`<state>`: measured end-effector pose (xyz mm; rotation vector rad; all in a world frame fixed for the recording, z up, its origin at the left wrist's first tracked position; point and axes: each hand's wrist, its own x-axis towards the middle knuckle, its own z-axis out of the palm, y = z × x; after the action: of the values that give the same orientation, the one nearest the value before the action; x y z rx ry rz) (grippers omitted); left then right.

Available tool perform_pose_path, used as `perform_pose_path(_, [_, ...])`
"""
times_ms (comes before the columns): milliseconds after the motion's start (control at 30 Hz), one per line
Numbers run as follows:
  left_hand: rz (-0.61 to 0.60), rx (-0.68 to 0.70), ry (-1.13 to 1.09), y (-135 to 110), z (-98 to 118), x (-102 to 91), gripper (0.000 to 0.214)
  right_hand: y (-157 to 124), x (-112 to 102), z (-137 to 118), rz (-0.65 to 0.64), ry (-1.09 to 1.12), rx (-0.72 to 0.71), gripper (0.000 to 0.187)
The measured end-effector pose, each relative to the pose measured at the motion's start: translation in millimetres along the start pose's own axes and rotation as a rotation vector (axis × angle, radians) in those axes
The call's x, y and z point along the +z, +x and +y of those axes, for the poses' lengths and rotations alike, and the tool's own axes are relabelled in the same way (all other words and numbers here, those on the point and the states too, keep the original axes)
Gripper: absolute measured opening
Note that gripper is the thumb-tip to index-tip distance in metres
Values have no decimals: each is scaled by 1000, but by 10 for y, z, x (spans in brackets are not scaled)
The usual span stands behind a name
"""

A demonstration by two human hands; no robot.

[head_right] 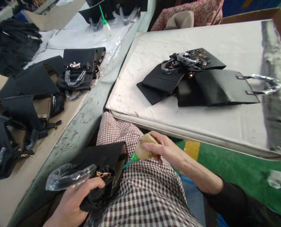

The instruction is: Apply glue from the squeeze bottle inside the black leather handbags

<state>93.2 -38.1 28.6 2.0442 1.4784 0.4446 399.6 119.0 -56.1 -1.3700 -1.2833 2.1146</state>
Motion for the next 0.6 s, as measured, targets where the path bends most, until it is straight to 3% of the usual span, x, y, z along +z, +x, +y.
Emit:
perform_pose_path(267, [23,-3,-1,40,-18,1,42,97,-92,123,84,-140,-45,41])
perform_pose_path(433, [20,-23,-26,49,-6,-5,43,23,-43,35,142,-116,-64,40])
perform_pose_path(600, [38,-31,4,51,19,2,42,-41,4,-40,60,-74,-43,40])
